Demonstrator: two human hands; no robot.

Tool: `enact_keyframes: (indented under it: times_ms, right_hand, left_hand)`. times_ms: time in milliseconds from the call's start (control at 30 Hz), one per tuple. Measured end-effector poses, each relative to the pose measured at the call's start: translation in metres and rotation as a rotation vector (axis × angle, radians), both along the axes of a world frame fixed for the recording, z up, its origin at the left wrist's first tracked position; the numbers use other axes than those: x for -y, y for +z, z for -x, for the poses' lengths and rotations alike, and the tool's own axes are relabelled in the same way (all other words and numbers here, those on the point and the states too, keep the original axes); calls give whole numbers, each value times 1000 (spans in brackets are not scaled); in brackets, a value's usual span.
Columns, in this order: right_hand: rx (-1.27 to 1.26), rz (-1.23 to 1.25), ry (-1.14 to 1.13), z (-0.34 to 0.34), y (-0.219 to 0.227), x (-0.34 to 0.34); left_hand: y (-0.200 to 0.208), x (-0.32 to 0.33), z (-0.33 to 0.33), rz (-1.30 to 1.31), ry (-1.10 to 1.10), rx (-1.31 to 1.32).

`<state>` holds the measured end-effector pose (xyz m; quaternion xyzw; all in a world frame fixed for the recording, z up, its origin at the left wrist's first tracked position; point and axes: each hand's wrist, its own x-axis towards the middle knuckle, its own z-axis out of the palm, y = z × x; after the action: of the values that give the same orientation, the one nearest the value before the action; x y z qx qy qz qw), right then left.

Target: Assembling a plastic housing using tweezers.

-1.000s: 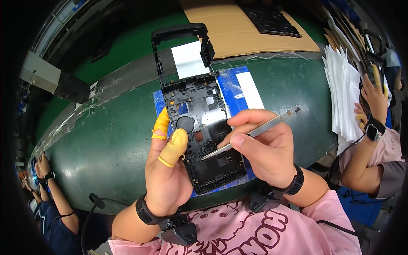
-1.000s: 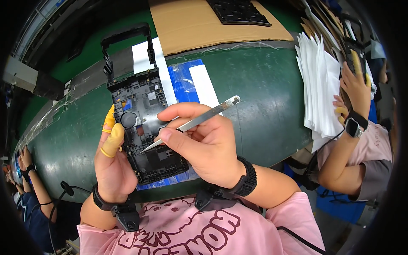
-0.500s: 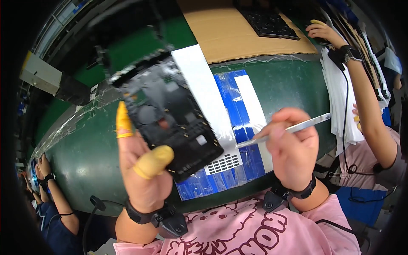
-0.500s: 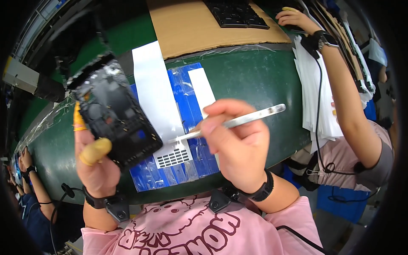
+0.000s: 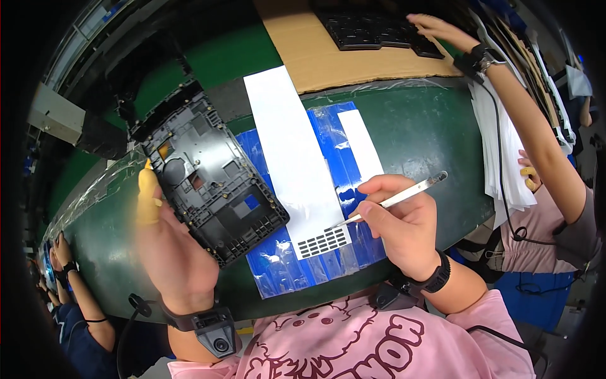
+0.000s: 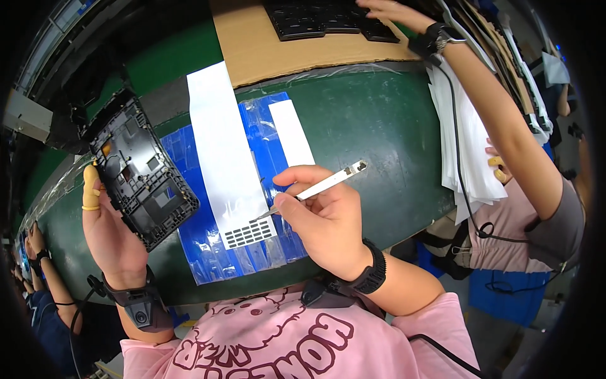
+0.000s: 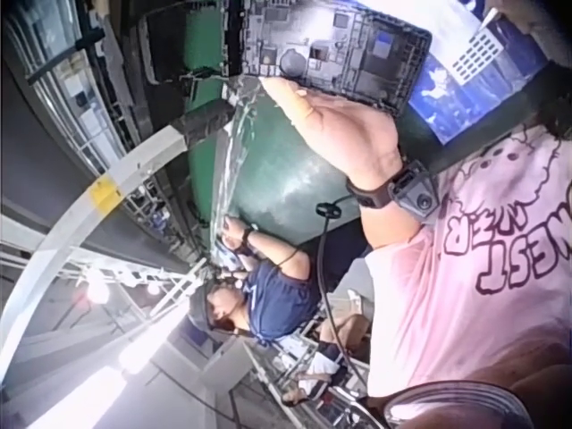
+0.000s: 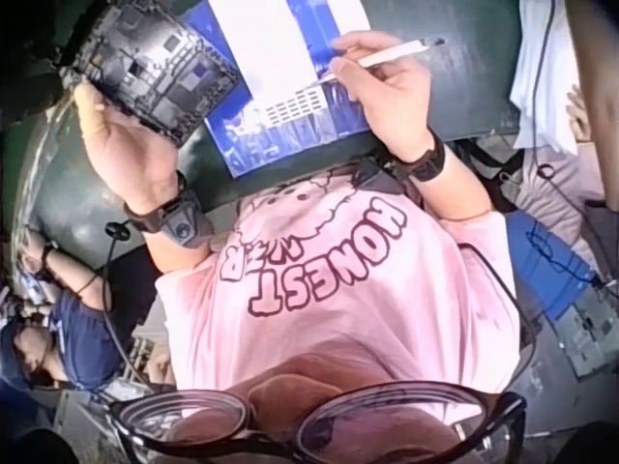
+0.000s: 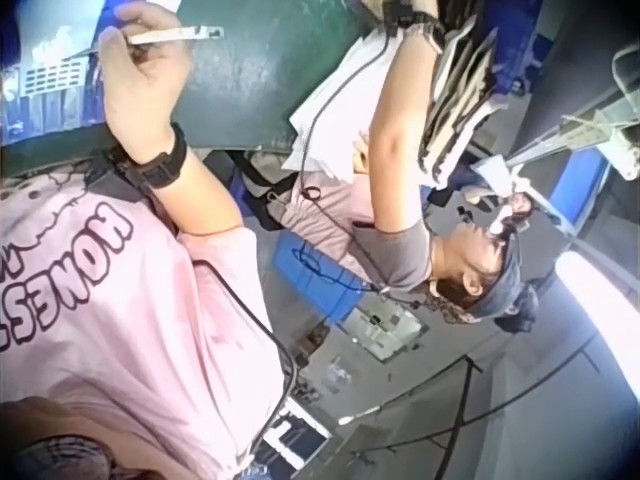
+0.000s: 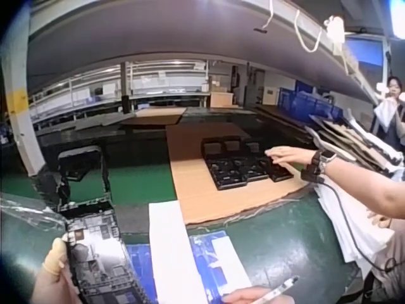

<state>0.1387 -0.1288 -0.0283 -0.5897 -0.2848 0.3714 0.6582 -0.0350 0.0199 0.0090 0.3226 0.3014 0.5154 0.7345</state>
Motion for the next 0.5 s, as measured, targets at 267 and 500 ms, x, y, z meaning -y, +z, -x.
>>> enact_keyframes:
  times_ms: [267, 500]
  right_hand:
    - [9, 27, -42, -3, 1, 4]
    - [30, 12, -51, -4, -2, 3]
  left_hand:
    - [-8, 10, -18, 39, -121, 23]
    - [-3, 17, -26, 48, -187, 56]
